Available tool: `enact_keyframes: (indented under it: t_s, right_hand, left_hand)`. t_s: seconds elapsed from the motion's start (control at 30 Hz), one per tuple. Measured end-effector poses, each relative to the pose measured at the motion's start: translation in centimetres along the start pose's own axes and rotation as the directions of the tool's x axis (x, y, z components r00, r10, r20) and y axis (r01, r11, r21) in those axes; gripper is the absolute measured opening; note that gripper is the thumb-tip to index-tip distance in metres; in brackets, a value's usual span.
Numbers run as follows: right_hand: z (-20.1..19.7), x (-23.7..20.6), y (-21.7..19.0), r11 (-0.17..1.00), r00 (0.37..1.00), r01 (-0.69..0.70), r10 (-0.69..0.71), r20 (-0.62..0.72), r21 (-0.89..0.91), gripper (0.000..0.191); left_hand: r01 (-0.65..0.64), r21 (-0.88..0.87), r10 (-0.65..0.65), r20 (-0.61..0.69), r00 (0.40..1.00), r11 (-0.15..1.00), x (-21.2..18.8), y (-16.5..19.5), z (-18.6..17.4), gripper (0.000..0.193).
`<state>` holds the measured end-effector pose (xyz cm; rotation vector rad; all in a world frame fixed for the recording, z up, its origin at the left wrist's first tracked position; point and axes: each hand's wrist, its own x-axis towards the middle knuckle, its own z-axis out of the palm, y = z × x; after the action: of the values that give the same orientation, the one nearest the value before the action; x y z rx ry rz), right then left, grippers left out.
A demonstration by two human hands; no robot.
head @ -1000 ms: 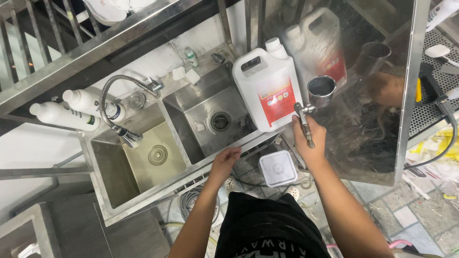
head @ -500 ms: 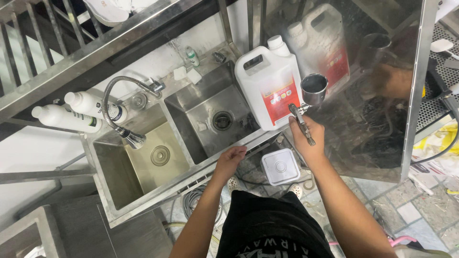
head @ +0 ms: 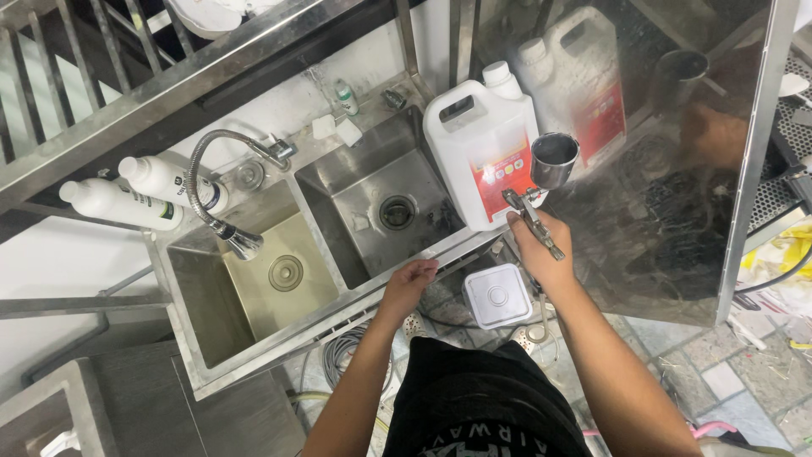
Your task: The person rinses a metal spray gun under a running tap in a stainless steel sink. They repeatedly flush the gun's cup and body with water, then set the gun down in the sink.
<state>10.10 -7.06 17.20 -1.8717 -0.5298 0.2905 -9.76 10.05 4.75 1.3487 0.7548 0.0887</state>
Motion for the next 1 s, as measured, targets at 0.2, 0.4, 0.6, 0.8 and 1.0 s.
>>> enact_keyframes:
  t_s: [0.2,0.4,0.6,0.8,1.0]
  right_hand:
    - [0.1,0.2,-0.2,0.978,0.986,-0.133,0.115,0.12,0.158,0.025]
    - [-0.2,0.8,1.6,0.987,0.995,0.06,-0.072,0.072,0.149,0.019]
    - [-1.1,0.3,1.6,0.818,0.942,-0.335,0.287,0.173,0.467,0.023]
    - [-1.3,-0.3,0.5,0.858,0.98,-0.192,0.146,0.134,0.476,0.022]
    - [-0.8,-0.5,1.0,0.856,0.992,-0.121,0.082,0.1,0.502,0.02]
  left_hand:
    - [-0.008,-0.01,0.008,0.004,1.0,1.0,-0.1,0.0,-0.2,0.028]
    - [-0.175,-0.095,0.182,0.074,0.98,0.98,0.8,0.6,3.8,0.027]
    - [-0.289,-0.232,0.35,0.291,0.89,0.929,3.1,0.9,12.0,0.029]
    - [-0.32,-0.247,0.384,0.288,0.877,0.915,3.4,-0.5,14.3,0.029]
    - [-0.309,-0.231,0.367,0.279,0.887,0.923,3.8,-0.1,14.4,0.024]
